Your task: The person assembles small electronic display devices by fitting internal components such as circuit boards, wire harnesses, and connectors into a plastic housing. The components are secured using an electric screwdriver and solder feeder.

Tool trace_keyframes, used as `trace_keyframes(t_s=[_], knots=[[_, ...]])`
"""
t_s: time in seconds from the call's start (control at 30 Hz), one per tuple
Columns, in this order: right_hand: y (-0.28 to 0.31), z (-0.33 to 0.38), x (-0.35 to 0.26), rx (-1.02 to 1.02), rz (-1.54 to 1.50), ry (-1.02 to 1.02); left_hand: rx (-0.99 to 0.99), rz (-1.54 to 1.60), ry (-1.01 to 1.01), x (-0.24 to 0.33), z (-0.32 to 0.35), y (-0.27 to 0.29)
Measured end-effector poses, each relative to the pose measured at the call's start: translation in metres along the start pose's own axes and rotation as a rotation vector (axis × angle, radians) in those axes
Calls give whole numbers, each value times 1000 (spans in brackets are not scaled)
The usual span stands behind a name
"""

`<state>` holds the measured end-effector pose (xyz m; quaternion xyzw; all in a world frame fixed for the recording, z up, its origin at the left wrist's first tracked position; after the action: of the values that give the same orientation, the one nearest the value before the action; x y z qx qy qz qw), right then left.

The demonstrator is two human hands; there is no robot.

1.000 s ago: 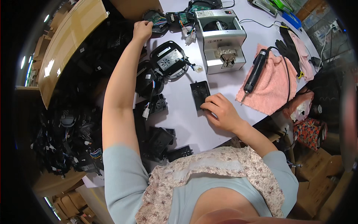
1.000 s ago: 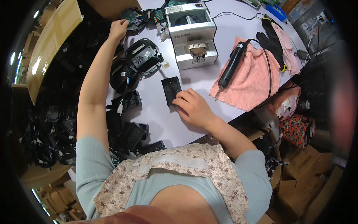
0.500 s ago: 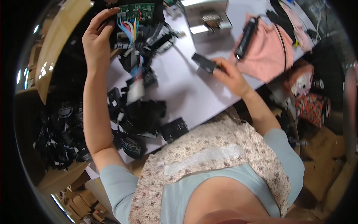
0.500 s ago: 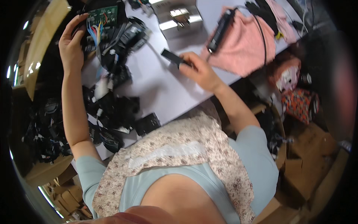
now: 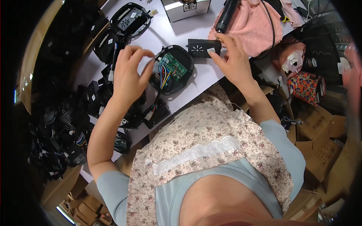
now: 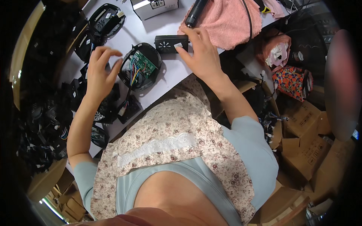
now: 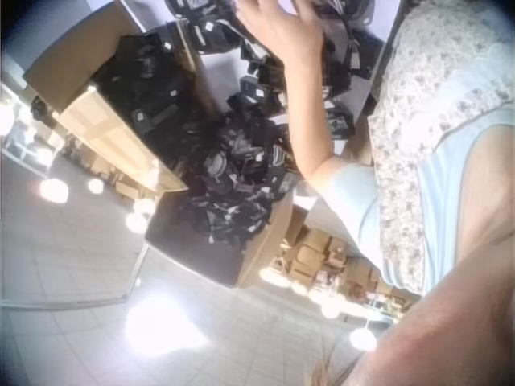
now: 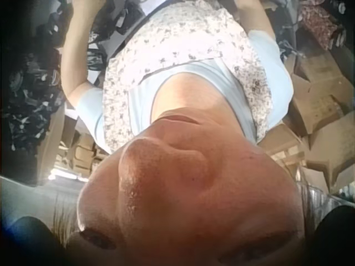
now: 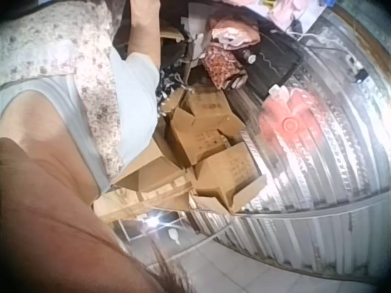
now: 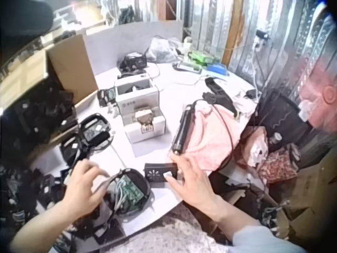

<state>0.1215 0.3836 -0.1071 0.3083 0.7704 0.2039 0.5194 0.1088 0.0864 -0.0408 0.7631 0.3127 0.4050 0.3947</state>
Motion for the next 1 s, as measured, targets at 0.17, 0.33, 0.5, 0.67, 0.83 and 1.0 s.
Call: trace_keyframes(t_s=[0.17,0.33,0.5,0.67,0.83,1.0], knots=[[6,-16,-3,-117,113,263,-312,-134,22,32,35,9],[2,-20,-1,-319,154,387,-253,-140,-5,20,53,-10],[9,-21,-10,-64,-20,121,-239,-57,78,19,52,-16],[-13,-9,-22,-309,-473,33,-176,-108,50,14,31,-11],[-48,38,-36,-490,-1130,-366,-102,-183,9,8,9,-13],[-55,36,-54,-454,-1272,-543,-368,-243,320,31,-10,-18]])
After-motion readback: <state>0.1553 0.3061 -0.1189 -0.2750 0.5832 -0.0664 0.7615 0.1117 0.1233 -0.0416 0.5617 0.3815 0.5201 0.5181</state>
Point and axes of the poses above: each hand's wrist, its own z-axis away from the middle knuckle, its own y-axis out of the back of the hand, x = y × z, the point moved 1 cm from there along -z, towards the middle knuckle, and after that the axes turned 6 degrees about x, right-handed, at the moved point
